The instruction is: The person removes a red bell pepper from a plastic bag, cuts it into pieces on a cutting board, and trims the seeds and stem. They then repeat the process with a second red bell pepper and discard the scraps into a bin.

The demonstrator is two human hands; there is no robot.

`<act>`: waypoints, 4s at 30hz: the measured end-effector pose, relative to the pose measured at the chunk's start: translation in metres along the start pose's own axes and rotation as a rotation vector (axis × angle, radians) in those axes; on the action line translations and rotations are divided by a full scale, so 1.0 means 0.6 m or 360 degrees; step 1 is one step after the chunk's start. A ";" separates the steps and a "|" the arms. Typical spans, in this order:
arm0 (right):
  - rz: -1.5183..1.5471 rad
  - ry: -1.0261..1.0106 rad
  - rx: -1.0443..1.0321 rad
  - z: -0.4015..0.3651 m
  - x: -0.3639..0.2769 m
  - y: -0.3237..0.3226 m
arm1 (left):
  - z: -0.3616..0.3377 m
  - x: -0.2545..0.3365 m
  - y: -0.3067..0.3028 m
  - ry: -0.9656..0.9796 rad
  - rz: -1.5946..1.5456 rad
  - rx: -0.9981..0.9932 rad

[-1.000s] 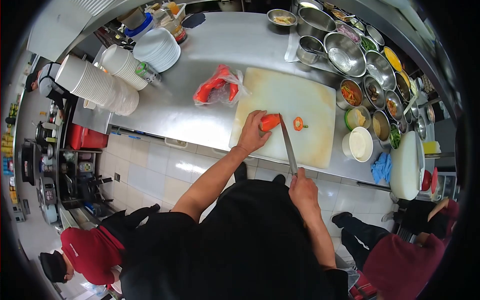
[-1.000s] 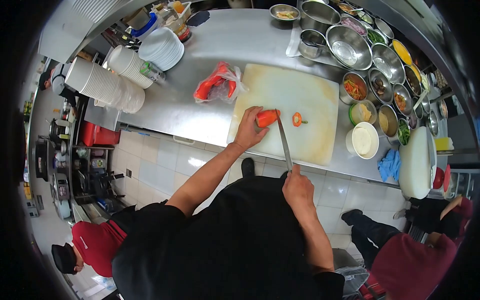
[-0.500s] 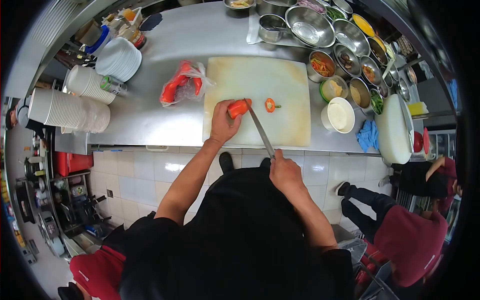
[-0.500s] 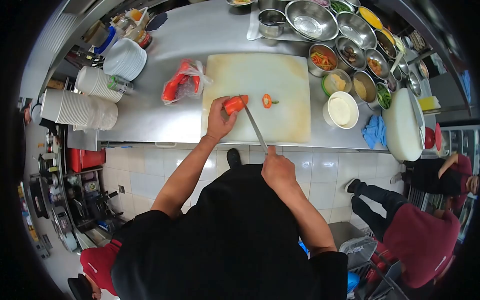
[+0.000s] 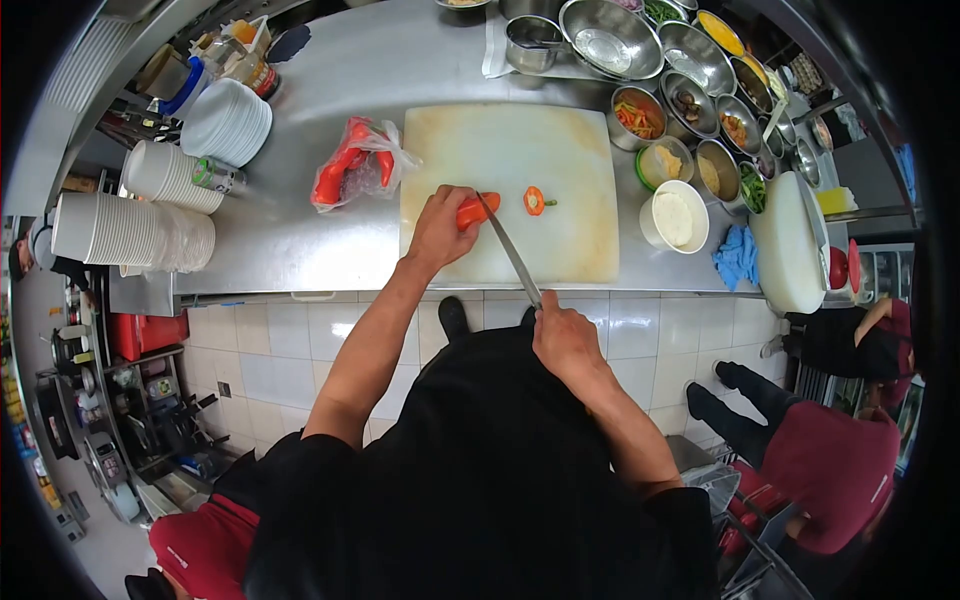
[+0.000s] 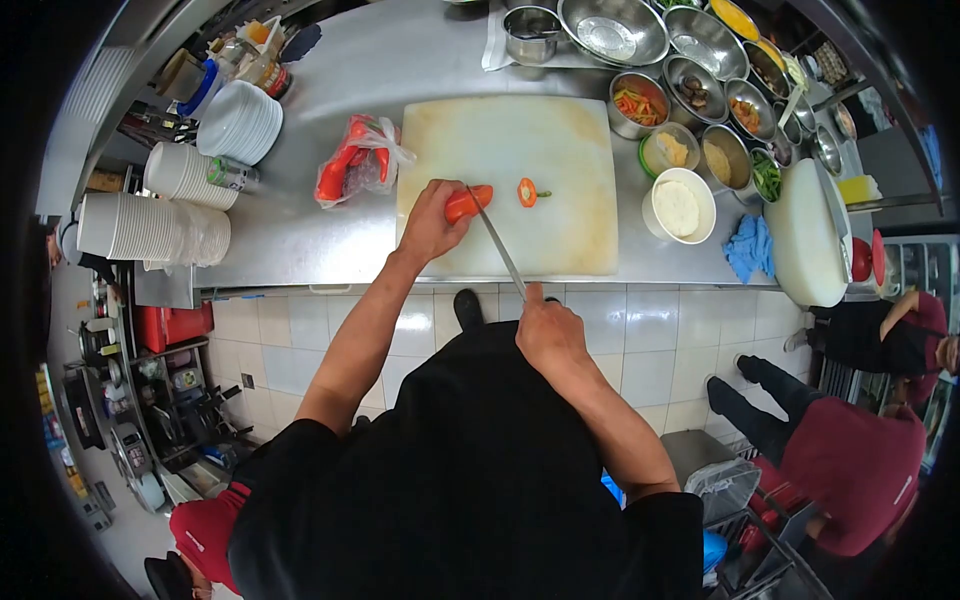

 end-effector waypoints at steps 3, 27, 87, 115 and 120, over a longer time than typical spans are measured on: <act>0.0012 -0.0024 0.0035 -0.002 -0.001 -0.002 | 0.002 0.001 0.004 -0.0037 0.0024 -0.0051; 0.0128 0.0092 -0.0014 0.078 0.038 0.043 | -0.021 -0.040 0.007 -0.0262 -0.0009 -0.0122; 0.0103 -0.0460 0.0297 0.036 0.013 -0.002 | -0.027 -0.090 -0.055 -0.0277 -0.0021 -0.0538; 0.1463 0.0230 -0.0762 0.015 0.118 0.180 | -0.050 -0.052 -0.001 -0.0466 -0.0021 -0.0787; 0.1457 0.0193 -0.0769 0.025 0.112 0.193 | -0.053 -0.058 -0.002 -0.0442 -0.0069 -0.0733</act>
Point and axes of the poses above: each hand's wrist, its own z-axis towards the middle knuckle, its own y-axis out of the palm, x = y × z, the point moved 10 cm from there along z, towards the middle knuckle, and after that the axes turned 6 degrees about y, right-handed, at the moved point
